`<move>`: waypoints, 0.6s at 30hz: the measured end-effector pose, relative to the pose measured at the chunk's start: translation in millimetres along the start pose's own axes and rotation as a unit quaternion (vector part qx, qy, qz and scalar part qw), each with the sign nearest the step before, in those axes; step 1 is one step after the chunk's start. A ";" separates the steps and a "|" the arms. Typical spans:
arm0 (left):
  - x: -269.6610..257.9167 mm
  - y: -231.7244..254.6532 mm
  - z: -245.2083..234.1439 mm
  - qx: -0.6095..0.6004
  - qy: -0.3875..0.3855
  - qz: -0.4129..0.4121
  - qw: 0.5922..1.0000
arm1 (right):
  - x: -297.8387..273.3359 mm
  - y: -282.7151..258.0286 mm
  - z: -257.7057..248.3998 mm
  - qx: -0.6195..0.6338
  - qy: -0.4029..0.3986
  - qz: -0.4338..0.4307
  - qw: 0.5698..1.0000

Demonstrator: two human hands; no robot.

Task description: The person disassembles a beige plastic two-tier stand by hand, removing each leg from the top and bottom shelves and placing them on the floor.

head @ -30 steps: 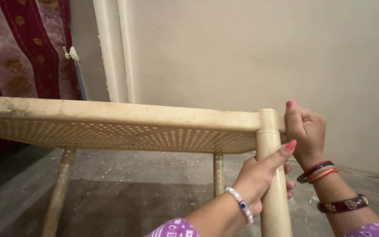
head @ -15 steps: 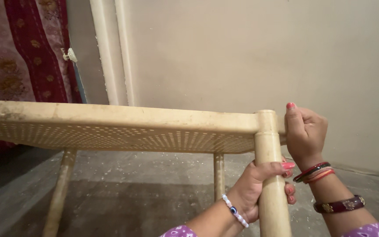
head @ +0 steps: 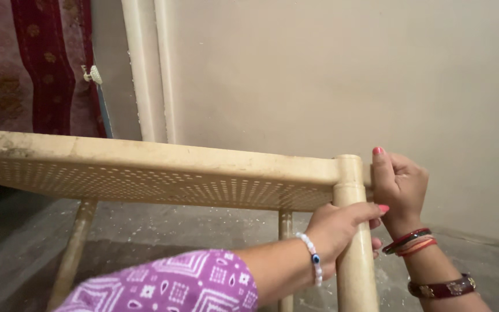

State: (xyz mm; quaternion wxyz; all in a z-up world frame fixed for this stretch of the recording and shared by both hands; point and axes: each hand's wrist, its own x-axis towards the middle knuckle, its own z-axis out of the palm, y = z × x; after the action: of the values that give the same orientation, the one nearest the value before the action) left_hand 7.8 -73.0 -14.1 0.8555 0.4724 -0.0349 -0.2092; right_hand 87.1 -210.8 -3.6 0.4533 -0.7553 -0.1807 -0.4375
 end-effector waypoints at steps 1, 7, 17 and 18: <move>1.7 -2.7 -1.2 -0.015 -0.011 0.013 1.000 | 0.7 2.5 0.0 0.018 -0.003 0.001 1.000; 8.1 -15.7 -10.6 -0.067 -0.070 0.050 0.994 | -1.2 11.5 -2.3 0.081 -0.020 0.011 0.996; 11.0 -27.2 -18.8 -0.202 -0.202 0.061 0.957 | -2.5 6.2 -1.5 0.076 -0.001 -0.009 0.997; 11.3 -29.2 -19.7 -0.215 -0.215 0.066 0.950 | -2.8 5.6 -2.5 0.072 -0.004 -0.012 0.997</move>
State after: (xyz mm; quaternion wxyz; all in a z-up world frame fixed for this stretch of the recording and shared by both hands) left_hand 13.7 -75.3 -50.6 0.9210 0.2177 -0.2026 -0.2517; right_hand 88.0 -215.5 -8.4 0.5004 -0.7202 -0.2223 -0.4261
